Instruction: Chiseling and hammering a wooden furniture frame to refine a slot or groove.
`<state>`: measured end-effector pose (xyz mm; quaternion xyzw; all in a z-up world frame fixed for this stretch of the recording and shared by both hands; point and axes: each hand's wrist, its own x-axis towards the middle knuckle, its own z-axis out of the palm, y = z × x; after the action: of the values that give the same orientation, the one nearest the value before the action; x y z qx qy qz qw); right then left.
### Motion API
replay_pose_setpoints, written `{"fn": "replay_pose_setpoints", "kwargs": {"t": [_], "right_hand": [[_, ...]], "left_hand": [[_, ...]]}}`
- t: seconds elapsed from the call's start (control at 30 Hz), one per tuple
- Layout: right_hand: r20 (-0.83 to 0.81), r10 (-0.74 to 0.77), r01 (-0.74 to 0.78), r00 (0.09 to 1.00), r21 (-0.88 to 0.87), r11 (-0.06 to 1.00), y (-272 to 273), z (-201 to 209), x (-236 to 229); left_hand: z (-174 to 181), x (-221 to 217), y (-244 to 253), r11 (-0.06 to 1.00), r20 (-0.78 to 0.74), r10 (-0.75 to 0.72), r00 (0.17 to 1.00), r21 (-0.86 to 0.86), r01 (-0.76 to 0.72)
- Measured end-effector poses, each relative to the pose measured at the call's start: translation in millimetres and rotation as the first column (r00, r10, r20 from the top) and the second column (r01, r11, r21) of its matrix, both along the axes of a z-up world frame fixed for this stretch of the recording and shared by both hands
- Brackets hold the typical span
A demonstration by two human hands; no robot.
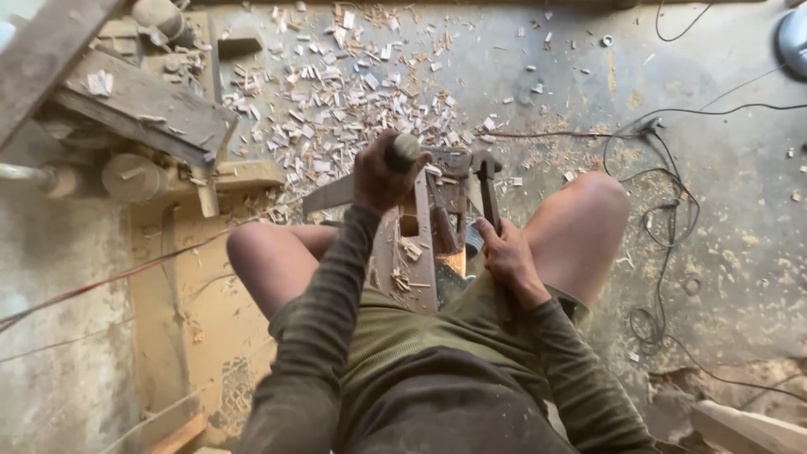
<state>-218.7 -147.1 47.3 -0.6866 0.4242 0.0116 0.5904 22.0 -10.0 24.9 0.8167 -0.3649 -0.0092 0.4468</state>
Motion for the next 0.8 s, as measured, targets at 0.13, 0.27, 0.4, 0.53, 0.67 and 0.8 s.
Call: {"fn": "replay_pose_setpoints", "kwargs": {"t": [0.13,0.27,0.4,0.53,0.67,0.8], "right_hand": [[0.052,-0.015,0.013,0.999,0.035,0.999,-5,-7,3],[0.058,-0.063,0.059,0.996,0.08,0.995,-7,2,10],[0.012,-0.07,0.069,0.997,0.069,0.995,-3,9,10],[0.012,-0.039,0.039,0.999,0.053,0.998,-3,7,7],[0.035,0.007,-0.01,0.999,0.081,0.997,-3,23,3],[0.314,0.147,-0.127,0.938,-0.082,0.988,-3,86,14]], "left_hand": [[17,-31,10,0.914,-0.275,-0.013,0.961,-0.394,-0.1],[-18,-45,10,0.867,-0.334,-0.144,0.932,-0.496,-0.044],[-41,-61,10,0.868,-0.357,-0.235,0.904,-0.495,0.03],[-53,-72,7,0.866,-0.396,-0.219,0.892,-0.5,-0.009],[-53,-77,2,0.877,-0.345,-0.198,0.918,-0.48,0.008],[-54,-80,-1,0.936,-0.452,-0.173,0.875,-0.352,0.004]]}}
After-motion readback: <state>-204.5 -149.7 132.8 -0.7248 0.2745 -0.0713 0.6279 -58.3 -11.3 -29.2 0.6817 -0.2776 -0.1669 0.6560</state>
